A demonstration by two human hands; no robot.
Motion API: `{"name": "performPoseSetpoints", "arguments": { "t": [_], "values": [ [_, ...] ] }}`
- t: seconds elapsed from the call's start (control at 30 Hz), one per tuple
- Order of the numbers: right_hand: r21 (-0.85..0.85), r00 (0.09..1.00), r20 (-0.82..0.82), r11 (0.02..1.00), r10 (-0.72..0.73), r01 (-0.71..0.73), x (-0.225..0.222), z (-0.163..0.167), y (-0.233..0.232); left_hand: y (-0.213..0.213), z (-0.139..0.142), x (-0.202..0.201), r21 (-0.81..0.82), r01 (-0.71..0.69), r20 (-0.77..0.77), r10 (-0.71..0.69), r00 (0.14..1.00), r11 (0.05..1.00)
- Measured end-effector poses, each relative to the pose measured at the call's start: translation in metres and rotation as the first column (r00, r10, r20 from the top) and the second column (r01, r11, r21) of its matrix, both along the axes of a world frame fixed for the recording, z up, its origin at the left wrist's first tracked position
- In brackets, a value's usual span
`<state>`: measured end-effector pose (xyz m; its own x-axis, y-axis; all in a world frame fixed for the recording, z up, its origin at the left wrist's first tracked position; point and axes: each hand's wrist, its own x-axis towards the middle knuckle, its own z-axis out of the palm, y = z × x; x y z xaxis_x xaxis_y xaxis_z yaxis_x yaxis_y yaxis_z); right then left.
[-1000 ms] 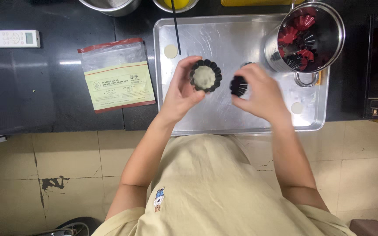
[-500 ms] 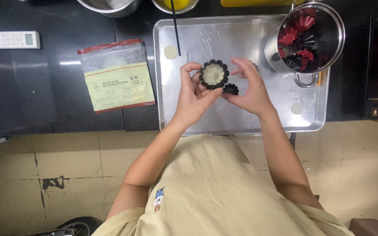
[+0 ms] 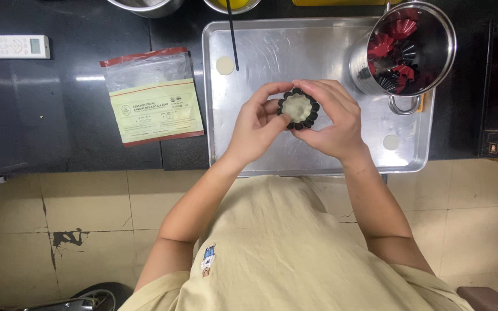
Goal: The person presses dough pieces into black fluted molds, presses the mold halves together, and unmolds the shaped dough onto a metal tray. They brush the tray and dough pieces with a brush, retrieve more molds from a container, and shape a dough piece by hand.
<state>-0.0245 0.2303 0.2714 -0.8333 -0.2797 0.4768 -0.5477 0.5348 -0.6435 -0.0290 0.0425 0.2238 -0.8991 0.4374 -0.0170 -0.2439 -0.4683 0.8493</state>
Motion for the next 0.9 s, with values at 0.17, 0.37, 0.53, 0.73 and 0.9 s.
{"name": "performPoseSetpoints", "arguments": {
  "t": [0.17,0.37,0.53,0.73,0.9],
  "values": [
    [0.103,0.995,-0.092,0.994,0.035,-0.026,0.000,0.010,0.000,0.005,0.005,-0.002,-0.174,-0.043,-0.029,0.039,0.999,0.984],
    [0.096,0.992,-0.115,0.994,0.058,-0.048,-0.002,0.011,0.000,0.008,0.009,-0.001,-0.244,-0.072,-0.008,0.072,0.997,0.967],
    [0.091,0.991,-0.123,0.995,0.061,-0.050,0.000,0.010,-0.001,0.006,0.014,-0.001,-0.262,-0.076,-0.017,0.074,0.997,0.962],
    [0.079,0.988,-0.138,0.995,0.070,-0.059,0.000,0.009,0.000,0.006,0.017,0.000,-0.278,-0.076,-0.032,0.070,0.997,0.958],
    [0.080,0.988,-0.140,0.995,0.065,-0.054,0.001,0.009,0.001,0.006,0.015,0.000,-0.263,-0.072,-0.033,0.066,0.997,0.962]
  ]
}}
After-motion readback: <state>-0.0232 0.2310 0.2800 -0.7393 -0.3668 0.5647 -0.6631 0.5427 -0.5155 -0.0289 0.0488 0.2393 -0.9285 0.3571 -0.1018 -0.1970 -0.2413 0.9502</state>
